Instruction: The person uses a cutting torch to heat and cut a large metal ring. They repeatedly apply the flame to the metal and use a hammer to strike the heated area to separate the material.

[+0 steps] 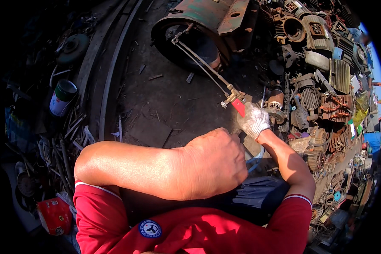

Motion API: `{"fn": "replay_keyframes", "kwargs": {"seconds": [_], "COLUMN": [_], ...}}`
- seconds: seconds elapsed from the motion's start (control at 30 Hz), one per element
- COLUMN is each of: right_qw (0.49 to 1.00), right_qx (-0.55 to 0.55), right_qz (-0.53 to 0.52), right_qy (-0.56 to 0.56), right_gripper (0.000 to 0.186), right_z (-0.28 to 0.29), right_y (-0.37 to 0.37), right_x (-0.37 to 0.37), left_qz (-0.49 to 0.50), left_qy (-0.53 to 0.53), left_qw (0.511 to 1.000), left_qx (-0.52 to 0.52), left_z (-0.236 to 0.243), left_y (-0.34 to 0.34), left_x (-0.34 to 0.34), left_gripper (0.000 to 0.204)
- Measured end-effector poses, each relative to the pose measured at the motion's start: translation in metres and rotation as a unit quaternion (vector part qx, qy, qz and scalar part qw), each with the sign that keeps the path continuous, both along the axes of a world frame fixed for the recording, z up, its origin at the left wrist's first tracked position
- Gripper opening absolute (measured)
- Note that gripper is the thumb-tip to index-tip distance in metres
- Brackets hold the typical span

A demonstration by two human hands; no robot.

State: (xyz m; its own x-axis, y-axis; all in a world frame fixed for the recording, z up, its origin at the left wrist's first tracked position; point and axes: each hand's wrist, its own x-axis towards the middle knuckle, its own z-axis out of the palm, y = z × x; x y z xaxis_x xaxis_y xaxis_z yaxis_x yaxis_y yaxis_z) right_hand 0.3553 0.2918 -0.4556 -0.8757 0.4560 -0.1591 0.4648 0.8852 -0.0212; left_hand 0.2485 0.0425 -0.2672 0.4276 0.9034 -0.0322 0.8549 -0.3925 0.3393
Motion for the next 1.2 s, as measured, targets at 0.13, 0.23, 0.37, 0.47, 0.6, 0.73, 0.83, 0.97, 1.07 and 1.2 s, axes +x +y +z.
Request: {"fn": "replay_keyframes", "kwargs": {"seconds": [0.13,0.23,0.37,0.47,0.6,0.73,0.83,0.97,1.07,1.2], "right_qw": [1.000,1.000,1.000,1.000,1.000,1.000,1.000,1.000,0.999,0.999], "right_qx": [-0.004,-0.010,-0.013,-0.009,-0.007,0.000,0.002,0.008,0.009,-0.004], "right_qz": [-0.007,-0.012,-0.025,-0.016,-0.009,-0.006,0.001,0.000,-0.019,-0.026], "right_qy": [-0.008,-0.006,-0.003,-0.005,0.000,0.005,-0.002,-0.008,-0.025,-0.023], "right_gripper": [0.030,0.029,0.028,0.029,0.030,0.030,0.031,0.032,0.032,0.032], "right_z": [-0.001,-0.001,0.001,0.009,0.011,0.009,0.005,0.001,0.003,0.001], "right_y": [0.002,0.003,0.002,-0.008,-0.009,-0.006,-0.003,-0.001,-0.003,-0.002], "right_x": [0.005,0.007,0.006,-0.004,-0.009,-0.008,-0.006,0.002,0.007,0.007], "left_qz": [0.001,0.003,-0.001,-0.002,-0.007,-0.006,-0.002,0.000,0.002,0.001], "left_qy": [-0.001,-0.004,-0.005,0.010,0.013,0.009,0.011,0.014,0.017,0.013], "left_qw": [1.000,1.000,1.000,1.000,1.000,1.000,1.000,1.000,0.999,0.999], "left_qx": [-0.003,0.003,0.016,0.018,0.007,0.023,0.021,0.023,0.030,0.045], "left_z": [0.001,0.000,-0.003,-0.001,0.001,0.000,0.000,-0.001,-0.001,-0.005], "left_y": [0.001,0.001,0.002,-0.001,-0.001,-0.001,-0.001,-0.002,-0.003,-0.002], "left_x": [0.001,0.002,0.004,0.003,0.003,0.001,0.002,0.003,0.004,0.004], "left_gripper": [0.019,0.019,0.020,0.021,0.022,0.021,0.020,0.020,0.020,0.019]}}
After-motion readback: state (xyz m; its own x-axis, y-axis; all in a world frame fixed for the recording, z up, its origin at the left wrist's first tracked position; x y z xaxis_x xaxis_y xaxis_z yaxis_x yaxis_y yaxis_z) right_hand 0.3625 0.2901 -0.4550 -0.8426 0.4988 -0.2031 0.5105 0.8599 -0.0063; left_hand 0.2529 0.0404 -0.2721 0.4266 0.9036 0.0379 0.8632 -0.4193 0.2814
